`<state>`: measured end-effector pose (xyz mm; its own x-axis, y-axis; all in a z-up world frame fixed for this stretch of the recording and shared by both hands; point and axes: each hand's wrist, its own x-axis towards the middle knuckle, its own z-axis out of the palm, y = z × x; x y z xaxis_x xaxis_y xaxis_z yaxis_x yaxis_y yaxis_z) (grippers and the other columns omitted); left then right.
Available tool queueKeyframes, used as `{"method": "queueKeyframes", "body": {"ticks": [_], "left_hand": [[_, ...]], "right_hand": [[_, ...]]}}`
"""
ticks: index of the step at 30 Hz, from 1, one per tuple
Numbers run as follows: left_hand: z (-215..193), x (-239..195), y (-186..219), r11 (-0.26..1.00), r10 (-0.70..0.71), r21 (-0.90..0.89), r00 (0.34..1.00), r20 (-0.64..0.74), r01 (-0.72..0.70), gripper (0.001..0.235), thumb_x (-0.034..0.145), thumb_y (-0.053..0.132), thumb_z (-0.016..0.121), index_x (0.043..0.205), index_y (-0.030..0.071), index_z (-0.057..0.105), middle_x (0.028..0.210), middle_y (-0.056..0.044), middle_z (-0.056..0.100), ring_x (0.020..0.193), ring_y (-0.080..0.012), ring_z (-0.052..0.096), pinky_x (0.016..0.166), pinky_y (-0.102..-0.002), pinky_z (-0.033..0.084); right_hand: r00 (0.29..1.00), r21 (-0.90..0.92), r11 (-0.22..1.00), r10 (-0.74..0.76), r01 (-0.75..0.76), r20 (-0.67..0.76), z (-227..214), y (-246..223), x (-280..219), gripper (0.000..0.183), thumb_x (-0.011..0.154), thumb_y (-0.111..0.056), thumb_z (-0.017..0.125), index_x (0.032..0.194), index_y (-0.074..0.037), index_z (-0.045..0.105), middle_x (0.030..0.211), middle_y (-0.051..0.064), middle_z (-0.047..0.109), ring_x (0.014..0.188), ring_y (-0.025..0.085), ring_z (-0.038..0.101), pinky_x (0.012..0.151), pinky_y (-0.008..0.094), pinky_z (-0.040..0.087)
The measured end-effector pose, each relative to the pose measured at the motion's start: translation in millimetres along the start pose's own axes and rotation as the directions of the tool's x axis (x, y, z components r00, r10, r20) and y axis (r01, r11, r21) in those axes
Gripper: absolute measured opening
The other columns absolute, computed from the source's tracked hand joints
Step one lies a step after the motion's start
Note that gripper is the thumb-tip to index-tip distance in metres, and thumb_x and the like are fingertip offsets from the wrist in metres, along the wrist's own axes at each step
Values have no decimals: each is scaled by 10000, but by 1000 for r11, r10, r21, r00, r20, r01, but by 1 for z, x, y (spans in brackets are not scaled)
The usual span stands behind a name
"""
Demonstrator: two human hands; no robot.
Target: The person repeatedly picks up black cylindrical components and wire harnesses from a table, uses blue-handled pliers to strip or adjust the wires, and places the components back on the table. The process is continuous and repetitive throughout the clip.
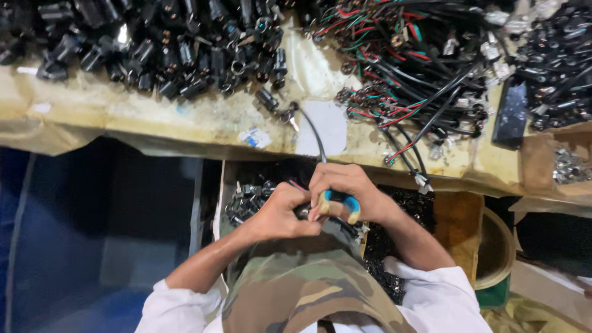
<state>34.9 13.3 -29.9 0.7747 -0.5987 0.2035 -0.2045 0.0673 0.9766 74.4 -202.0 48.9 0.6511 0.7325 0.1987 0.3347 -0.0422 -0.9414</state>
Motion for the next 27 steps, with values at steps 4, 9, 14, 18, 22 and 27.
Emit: {"method": "queueKeyframes", "body": {"ticks": [4, 9, 14, 18, 22, 27], "left_hand": [[6, 4, -1, 995, -41, -93, 999, 26, 43, 237, 765, 213, 809, 920, 50, 733, 726, -89, 691, 662, -213, 696, 640, -300, 541], [0, 6, 10, 999, -12, -49, 993, 120, 18, 215, 772, 216, 803, 907, 63, 736, 736, -89, 686, 621, -184, 698, 609, -298, 529], [-21, 7, 25, 969, -47, 235, 993, -111, 72, 251, 721, 162, 844, 731, 36, 626, 649, -150, 566, 550, -279, 578, 541, -349, 465], [-8, 4, 27, 934, 123, 353, 972, -199, -46, 210, 723, 137, 799, 868, 71, 663, 739, -108, 637, 636, -285, 649, 565, -365, 494], [26, -14, 28, 901, 170, 421, 977, -132, -100, 296, 709, 190, 834, 938, 80, 681, 720, -81, 636, 620, -282, 646, 541, -400, 487], [39, -17, 33, 940, 109, 334, 986, -124, -62, 283, 745, 208, 847, 940, 96, 674, 705, -67, 609, 591, -250, 630, 523, -379, 486]], "right_hand": [[983, -113, 993, -2, 23, 186, -22, -1, 1, 176, 860, -117, 733, 1011, -66, 658, 978, 76, 650, 872, 257, 687, 735, 343, 549], [963, -80, 996, -16, 39, 267, -22, -5, 10, 200, 844, -128, 788, 976, -55, 658, 946, 79, 652, 854, 265, 680, 721, 358, 534], [970, -295, 956, -62, -10, -236, 20, -3, 17, 133, 881, -82, 761, 974, -89, 666, 920, 58, 669, 830, 243, 688, 709, 343, 534], [911, 42, 996, -60, 84, -408, 28, -13, 2, 299, 987, -327, 735, 935, -71, 592, 918, 54, 625, 795, 192, 640, 678, 316, 515], [931, 826, 481, 54, 293, -362, 34, -15, -19, 575, 876, -627, 728, 775, -142, 436, 706, -14, 531, 576, 120, 513, 500, 279, 400], [956, 892, 405, 117, 202, -269, 51, -6, -40, 604, 891, -677, 710, 802, -134, 460, 618, -58, 458, 505, 103, 430, 467, 279, 339]]}}
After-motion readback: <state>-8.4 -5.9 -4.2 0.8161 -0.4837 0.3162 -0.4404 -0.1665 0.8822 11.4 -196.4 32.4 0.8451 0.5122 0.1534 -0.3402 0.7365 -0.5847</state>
